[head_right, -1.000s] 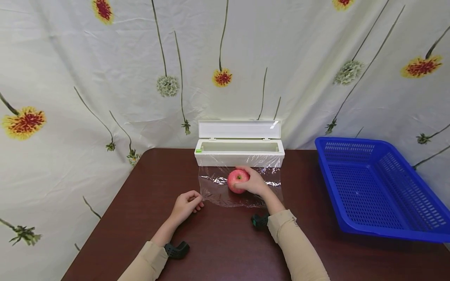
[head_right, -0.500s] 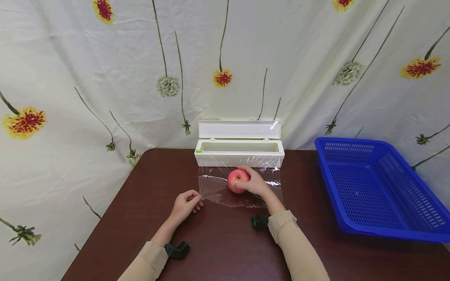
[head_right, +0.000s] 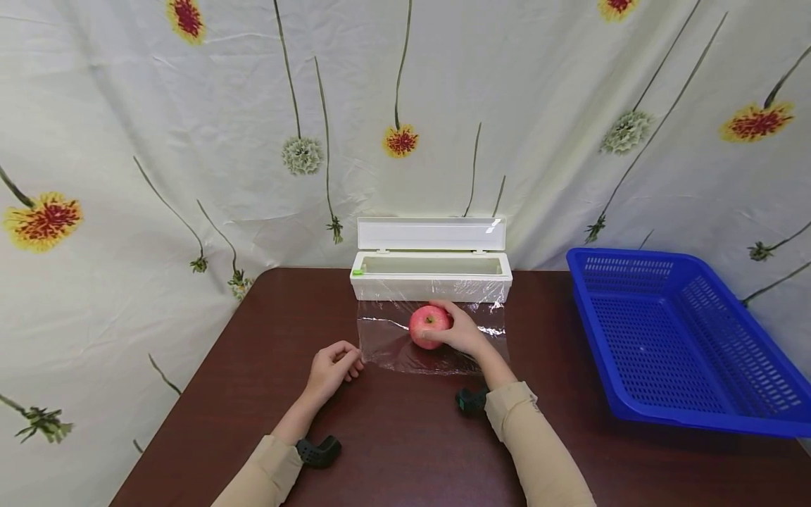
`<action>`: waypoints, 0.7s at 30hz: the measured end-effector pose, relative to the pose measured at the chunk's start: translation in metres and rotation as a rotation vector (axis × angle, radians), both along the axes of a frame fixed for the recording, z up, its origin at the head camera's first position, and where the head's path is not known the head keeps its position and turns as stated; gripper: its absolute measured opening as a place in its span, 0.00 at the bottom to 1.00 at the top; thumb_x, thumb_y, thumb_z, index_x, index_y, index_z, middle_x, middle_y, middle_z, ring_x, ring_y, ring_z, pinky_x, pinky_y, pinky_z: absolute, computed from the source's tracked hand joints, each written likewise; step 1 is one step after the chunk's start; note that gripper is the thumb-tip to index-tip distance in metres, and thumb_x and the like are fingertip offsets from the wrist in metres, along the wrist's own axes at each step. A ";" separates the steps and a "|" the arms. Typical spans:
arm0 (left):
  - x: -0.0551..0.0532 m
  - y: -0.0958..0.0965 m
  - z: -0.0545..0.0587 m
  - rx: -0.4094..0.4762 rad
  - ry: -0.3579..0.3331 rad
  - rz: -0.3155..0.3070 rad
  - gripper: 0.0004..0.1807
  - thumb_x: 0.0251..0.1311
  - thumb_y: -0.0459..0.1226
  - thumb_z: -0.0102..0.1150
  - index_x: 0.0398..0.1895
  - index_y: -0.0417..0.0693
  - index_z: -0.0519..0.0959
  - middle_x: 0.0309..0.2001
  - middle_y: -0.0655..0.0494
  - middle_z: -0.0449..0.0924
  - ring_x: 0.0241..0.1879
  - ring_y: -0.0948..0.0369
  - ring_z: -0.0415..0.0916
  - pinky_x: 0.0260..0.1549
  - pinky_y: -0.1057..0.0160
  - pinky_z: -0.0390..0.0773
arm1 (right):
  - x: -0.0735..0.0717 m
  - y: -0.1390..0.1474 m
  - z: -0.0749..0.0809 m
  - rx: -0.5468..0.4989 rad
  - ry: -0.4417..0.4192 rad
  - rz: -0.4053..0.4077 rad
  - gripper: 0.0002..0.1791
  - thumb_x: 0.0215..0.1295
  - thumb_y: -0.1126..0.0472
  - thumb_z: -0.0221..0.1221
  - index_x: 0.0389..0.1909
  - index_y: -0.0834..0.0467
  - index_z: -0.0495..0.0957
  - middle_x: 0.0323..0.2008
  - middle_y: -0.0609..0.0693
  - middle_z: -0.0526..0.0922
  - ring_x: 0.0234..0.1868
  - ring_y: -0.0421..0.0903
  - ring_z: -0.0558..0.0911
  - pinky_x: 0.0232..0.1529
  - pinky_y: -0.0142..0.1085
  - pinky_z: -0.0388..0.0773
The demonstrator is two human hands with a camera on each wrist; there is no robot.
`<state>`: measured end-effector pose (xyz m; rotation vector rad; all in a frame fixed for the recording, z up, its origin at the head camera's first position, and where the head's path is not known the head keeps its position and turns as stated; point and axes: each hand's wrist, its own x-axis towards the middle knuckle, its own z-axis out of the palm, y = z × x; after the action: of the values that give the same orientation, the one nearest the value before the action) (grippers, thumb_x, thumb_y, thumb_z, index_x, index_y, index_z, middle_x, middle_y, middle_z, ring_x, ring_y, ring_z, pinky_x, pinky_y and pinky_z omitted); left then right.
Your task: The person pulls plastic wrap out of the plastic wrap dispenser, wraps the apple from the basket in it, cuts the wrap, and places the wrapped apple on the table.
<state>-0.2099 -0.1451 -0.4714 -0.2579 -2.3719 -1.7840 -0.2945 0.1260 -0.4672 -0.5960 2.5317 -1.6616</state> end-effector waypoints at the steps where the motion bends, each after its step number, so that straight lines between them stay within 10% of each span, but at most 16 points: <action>1: 0.002 0.001 0.003 0.001 0.008 0.001 0.08 0.60 0.27 0.53 0.27 0.29 0.77 0.21 0.39 0.79 0.18 0.48 0.75 0.18 0.59 0.78 | 0.001 0.000 0.000 0.003 0.001 -0.001 0.38 0.51 0.61 0.69 0.64 0.63 0.65 0.57 0.63 0.71 0.54 0.58 0.72 0.54 0.51 0.70; 21: 0.001 0.008 0.010 0.007 0.140 0.069 0.06 0.59 0.30 0.60 0.30 0.33 0.80 0.24 0.40 0.80 0.21 0.47 0.74 0.20 0.69 0.72 | 0.025 0.005 0.015 -0.050 -0.038 -0.020 0.44 0.51 0.67 0.69 0.65 0.72 0.56 0.64 0.70 0.60 0.61 0.65 0.66 0.56 0.51 0.69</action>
<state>-0.2091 -0.1375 -0.4613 -0.2863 -2.2504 -1.6848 -0.2695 0.1310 -0.4526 -0.5390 2.4851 -1.7305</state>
